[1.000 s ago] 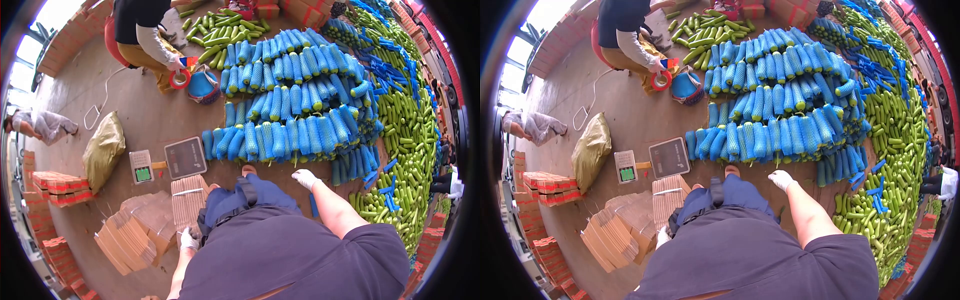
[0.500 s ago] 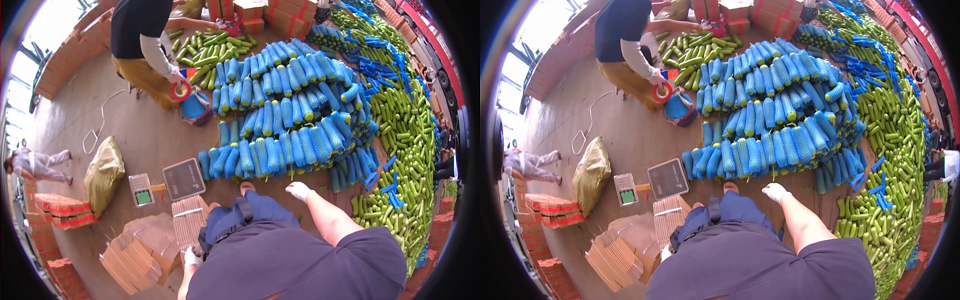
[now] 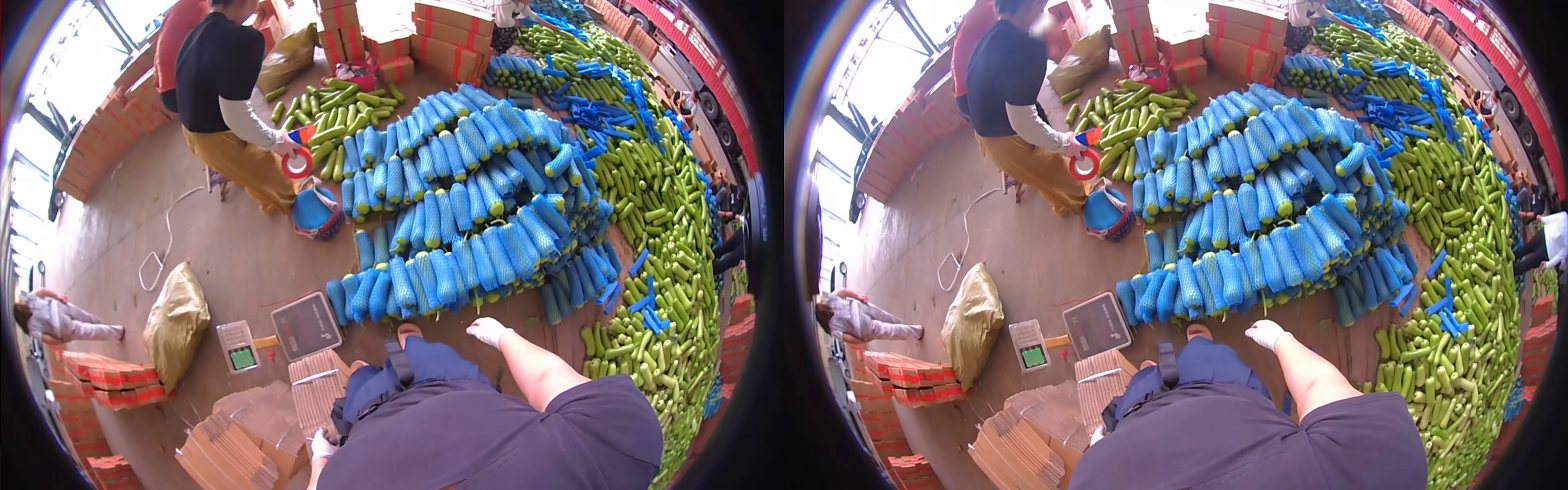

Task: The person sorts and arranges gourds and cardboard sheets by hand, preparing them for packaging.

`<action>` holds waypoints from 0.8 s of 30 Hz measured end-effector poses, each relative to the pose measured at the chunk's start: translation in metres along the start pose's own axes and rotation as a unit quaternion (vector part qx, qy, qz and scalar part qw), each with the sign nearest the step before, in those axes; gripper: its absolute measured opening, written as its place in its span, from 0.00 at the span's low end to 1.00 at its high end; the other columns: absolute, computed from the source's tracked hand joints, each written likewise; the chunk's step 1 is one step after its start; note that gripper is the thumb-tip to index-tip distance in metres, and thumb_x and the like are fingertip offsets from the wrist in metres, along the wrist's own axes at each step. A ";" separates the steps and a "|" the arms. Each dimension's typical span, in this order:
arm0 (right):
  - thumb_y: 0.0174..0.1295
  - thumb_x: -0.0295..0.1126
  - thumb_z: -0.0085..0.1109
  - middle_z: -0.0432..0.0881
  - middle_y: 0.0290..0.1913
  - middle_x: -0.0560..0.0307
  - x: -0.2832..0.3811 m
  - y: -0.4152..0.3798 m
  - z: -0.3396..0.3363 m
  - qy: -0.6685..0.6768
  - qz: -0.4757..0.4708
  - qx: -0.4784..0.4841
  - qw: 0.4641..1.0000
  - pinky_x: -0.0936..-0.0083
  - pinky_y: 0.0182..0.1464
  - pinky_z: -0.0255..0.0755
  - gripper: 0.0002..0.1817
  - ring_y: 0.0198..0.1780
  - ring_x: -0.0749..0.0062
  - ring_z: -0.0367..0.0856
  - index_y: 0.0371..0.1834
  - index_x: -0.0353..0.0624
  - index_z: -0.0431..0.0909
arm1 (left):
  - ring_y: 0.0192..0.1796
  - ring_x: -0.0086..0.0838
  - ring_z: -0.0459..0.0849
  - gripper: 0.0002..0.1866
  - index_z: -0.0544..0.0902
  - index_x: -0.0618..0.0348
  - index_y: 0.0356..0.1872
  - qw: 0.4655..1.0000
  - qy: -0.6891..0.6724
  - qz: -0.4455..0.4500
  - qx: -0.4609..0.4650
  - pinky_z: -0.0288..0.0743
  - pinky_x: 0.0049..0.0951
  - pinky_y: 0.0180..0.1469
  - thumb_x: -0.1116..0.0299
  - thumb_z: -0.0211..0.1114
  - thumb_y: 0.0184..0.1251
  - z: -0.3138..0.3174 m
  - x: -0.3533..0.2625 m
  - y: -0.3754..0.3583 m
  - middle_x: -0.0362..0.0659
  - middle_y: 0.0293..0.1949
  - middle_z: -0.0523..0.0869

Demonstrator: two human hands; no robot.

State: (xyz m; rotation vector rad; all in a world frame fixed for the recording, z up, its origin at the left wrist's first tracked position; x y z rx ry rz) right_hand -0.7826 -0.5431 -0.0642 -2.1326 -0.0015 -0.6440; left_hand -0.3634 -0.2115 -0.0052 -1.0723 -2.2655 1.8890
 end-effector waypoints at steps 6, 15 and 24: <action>0.57 0.47 0.52 0.80 0.50 0.45 -0.001 -0.008 -0.001 0.015 0.017 0.020 1.000 0.67 0.57 0.67 0.23 0.55 0.55 0.76 0.47 0.40 0.80 | 0.23 0.23 0.63 0.11 0.71 0.55 0.35 0.997 0.053 0.034 0.051 0.71 0.35 0.38 0.58 0.57 0.64 -0.004 0.000 0.008 0.36 0.22 0.63; 0.59 0.46 0.54 0.82 0.47 0.47 -0.002 -0.009 0.005 -0.010 0.008 0.019 1.000 0.68 0.55 0.68 0.22 0.52 0.58 0.78 0.48 0.40 0.79 | 0.22 0.23 0.63 0.11 0.70 0.54 0.37 0.999 -0.008 -0.048 -0.012 0.70 0.35 0.34 0.58 0.57 0.64 0.008 -0.011 -0.022 0.36 0.21 0.63; 0.59 0.46 0.53 0.81 0.47 0.46 0.008 -0.014 -0.001 -0.017 0.003 0.020 1.000 0.68 0.55 0.68 0.22 0.52 0.58 0.78 0.49 0.40 0.79 | 0.21 0.22 0.64 0.08 0.70 0.51 0.33 0.999 -0.022 -0.036 0.011 0.70 0.32 0.33 0.61 0.57 0.64 -0.011 0.009 0.027 0.34 0.22 0.65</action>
Point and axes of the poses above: each hand's wrist, its own y-axis towards the middle knuckle, its own z-axis out of the palm, x = y × z, the point moved 3 cm from there along y, towards the middle knuckle
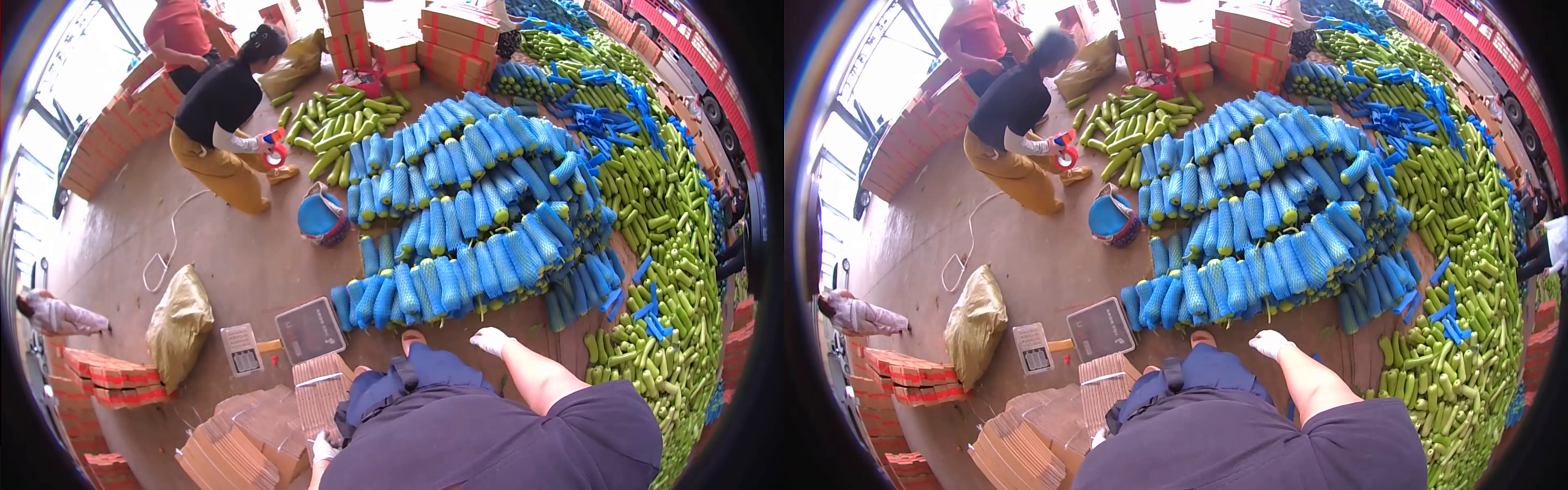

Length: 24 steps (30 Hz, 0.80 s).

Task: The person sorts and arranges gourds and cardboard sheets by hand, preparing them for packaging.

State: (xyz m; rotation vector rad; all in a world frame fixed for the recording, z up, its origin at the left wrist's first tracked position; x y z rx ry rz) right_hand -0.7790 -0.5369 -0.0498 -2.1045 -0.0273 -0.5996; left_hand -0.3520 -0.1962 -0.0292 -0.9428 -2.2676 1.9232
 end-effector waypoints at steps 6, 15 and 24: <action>0.59 0.45 0.54 0.82 0.44 0.47 -0.003 0.006 0.004 0.010 0.014 0.007 1.000 0.69 0.53 0.68 0.22 0.48 0.59 0.79 0.47 0.39 0.79 | 0.19 0.20 0.63 0.08 0.71 0.50 0.31 0.999 -0.039 0.025 0.001 0.70 0.28 0.33 0.61 0.58 0.64 -0.006 0.010 0.011 0.33 0.21 0.65; 0.59 0.42 0.54 0.82 0.45 0.48 -0.019 0.014 0.003 0.097 0.002 0.010 0.995 0.70 0.52 0.70 0.21 0.48 0.62 0.79 0.47 0.37 0.79 | 0.15 0.24 0.62 0.11 0.68 0.46 0.24 0.997 -0.072 0.026 -0.011 0.62 0.28 0.18 0.60 0.57 0.65 -0.003 0.014 0.008 0.34 0.14 0.62; 0.60 0.40 0.55 0.82 0.37 0.52 -0.028 0.014 -0.001 0.142 0.018 0.016 0.990 0.73 0.45 0.70 0.19 0.38 0.71 0.78 0.46 0.36 0.79 | 0.14 0.21 0.61 0.08 0.74 0.55 0.35 0.988 -0.144 0.032 -0.042 0.65 0.24 0.20 0.62 0.58 0.63 -0.006 0.011 -0.002 0.34 0.18 0.64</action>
Point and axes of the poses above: each hand's wrist, its own y-axis towards the middle knuckle, its own z-axis out of the palm, x = y × z, the point moved 3 cm from there along y, towards the middle knuckle
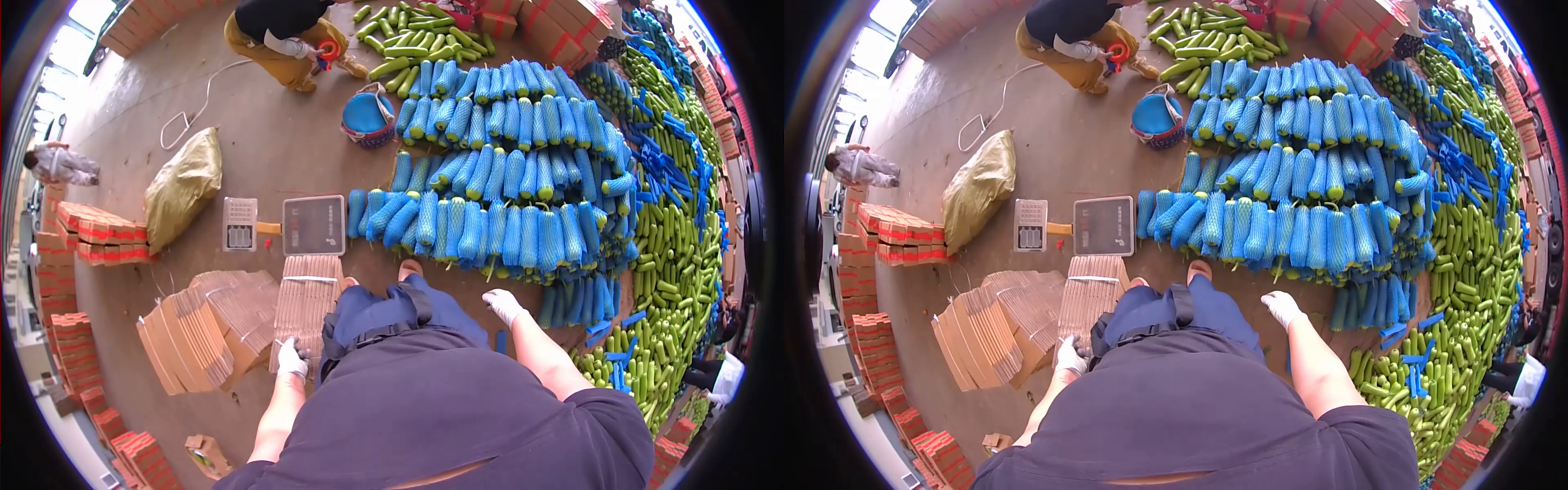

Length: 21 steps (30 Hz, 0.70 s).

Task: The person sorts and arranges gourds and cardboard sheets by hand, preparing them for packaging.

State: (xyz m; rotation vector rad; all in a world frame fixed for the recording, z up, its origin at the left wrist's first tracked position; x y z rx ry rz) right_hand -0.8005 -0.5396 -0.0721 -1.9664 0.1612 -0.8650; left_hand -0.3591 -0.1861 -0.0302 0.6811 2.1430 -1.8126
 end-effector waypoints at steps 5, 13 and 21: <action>0.60 0.39 0.55 0.81 0.34 0.54 -0.001 0.003 -0.004 0.018 -0.007 -0.003 1.000 0.74 0.43 0.70 0.18 0.36 0.73 0.77 0.45 0.36 0.79 | 0.15 0.18 0.60 0.13 0.77 0.59 0.43 0.996 -0.073 0.039 -0.040 0.65 0.23 0.21 0.62 0.56 0.64 0.004 -0.025 -0.031 0.32 0.19 0.63; 0.60 0.36 0.56 0.80 0.42 0.53 -0.021 0.017 -0.018 0.030 0.009 0.025 0.999 0.73 0.46 0.74 0.17 0.44 0.70 0.77 0.46 0.34 0.77 | 0.16 0.16 0.59 0.17 0.78 0.58 0.47 0.978 -0.134 0.106 -0.115 0.61 0.18 0.18 0.58 0.54 0.66 -0.007 -0.046 -0.057 0.31 0.20 0.63; 0.58 0.39 0.55 0.82 0.39 0.52 -0.034 0.030 -0.024 0.044 0.008 -0.010 0.999 0.72 0.44 0.72 0.18 0.38 0.69 0.79 0.44 0.35 0.79 | 0.15 0.14 0.56 0.16 0.76 0.56 0.43 0.965 -0.180 0.162 -0.099 0.57 0.15 0.20 0.55 0.56 0.65 0.003 -0.096 -0.074 0.28 0.19 0.62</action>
Point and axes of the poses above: each hand's wrist, its own y-axis towards the middle knuckle, its own z-axis out of the palm, x = y × z, the point moved 3 cm from there along y, towards the middle knuckle
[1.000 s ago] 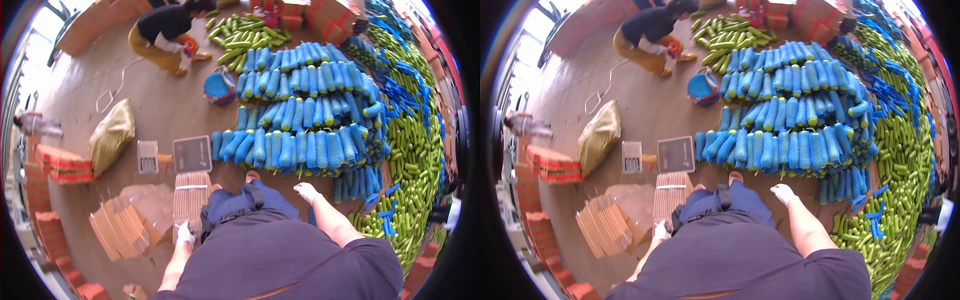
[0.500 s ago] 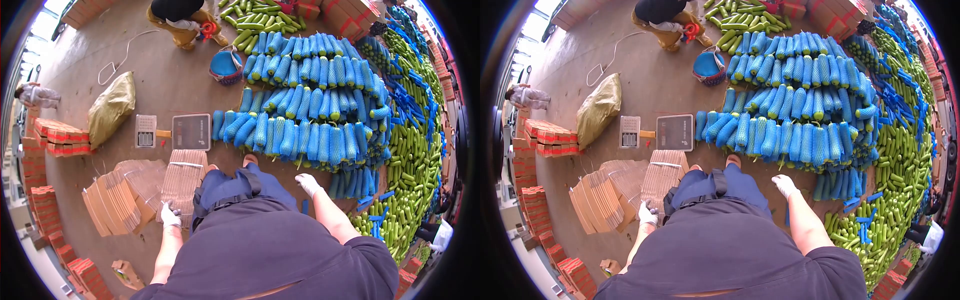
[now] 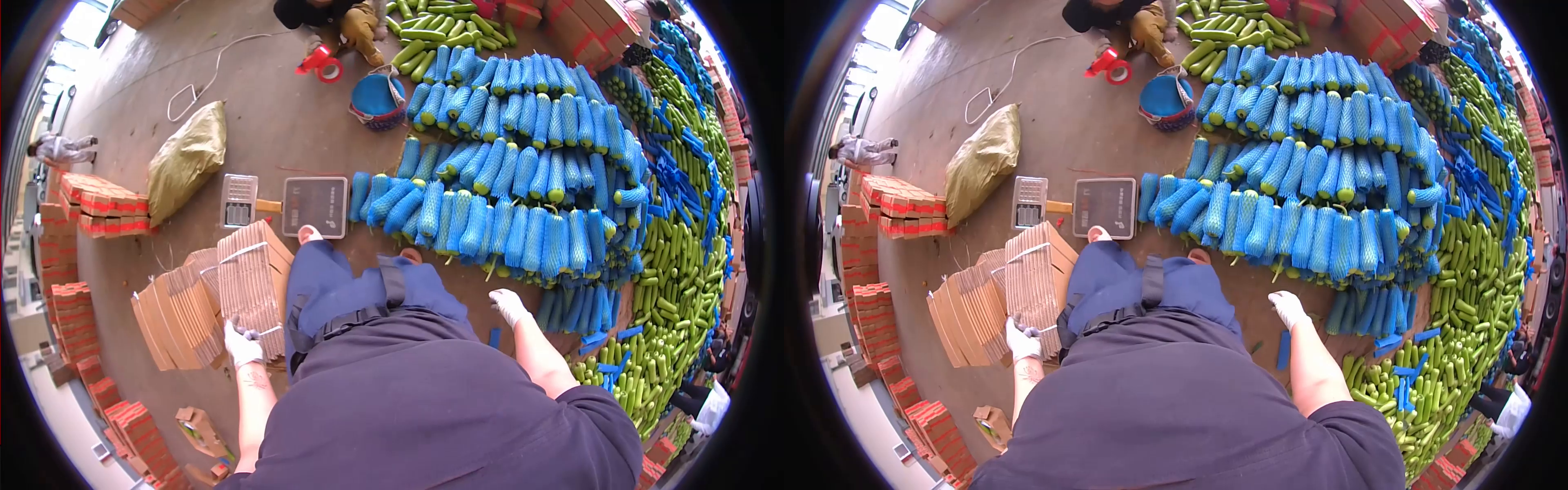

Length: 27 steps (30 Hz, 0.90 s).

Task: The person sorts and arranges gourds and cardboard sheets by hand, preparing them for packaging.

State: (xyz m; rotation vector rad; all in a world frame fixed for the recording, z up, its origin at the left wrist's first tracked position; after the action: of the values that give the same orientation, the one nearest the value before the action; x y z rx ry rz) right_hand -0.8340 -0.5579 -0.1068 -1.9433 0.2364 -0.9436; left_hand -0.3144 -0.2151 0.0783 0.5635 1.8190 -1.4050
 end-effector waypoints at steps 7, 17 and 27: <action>0.58 0.38 0.55 0.82 0.39 0.53 0.050 0.019 0.021 -0.030 0.001 0.016 0.999 0.72 0.45 0.72 0.18 0.39 0.69 0.79 0.46 0.35 0.78 | 0.16 0.13 0.57 0.16 0.76 0.56 0.43 0.997 -0.045 0.049 0.049 0.56 0.14 0.17 0.54 0.57 0.66 0.050 -0.061 0.033 0.28 0.18 0.62; 0.62 0.38 0.53 0.79 0.51 0.50 0.300 -0.022 0.141 -0.100 -0.101 0.058 0.988 0.74 0.59 0.64 0.21 0.55 0.67 0.74 0.54 0.36 0.74 | 0.16 0.13 0.57 0.16 0.76 0.61 0.46 0.989 -0.066 0.004 0.132 0.59 0.14 0.19 0.59 0.58 0.67 0.143 -0.209 0.096 0.30 0.20 0.65; 0.61 0.40 0.53 0.79 0.51 0.48 0.371 -0.048 0.309 -0.225 0.012 0.097 0.969 0.72 0.58 0.66 0.21 0.55 0.62 0.76 0.53 0.38 0.75 | 0.17 0.13 0.58 0.14 0.76 0.61 0.43 0.980 -0.052 -0.136 0.138 0.58 0.14 0.21 0.60 0.58 0.66 0.168 -0.251 0.220 0.30 0.19 0.65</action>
State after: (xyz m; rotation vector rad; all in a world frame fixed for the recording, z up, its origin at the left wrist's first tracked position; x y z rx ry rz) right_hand -0.3736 -0.5164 0.0407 -1.9084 -0.0914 -0.4680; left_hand 0.0507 -0.2837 0.1207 0.3783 1.6759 -1.8546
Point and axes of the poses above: each hand's wrist, its own y-axis towards the middle knuckle, its own z-axis out of the palm, x = y × z, the point moved 3 cm from there along y, towards the middle knuckle
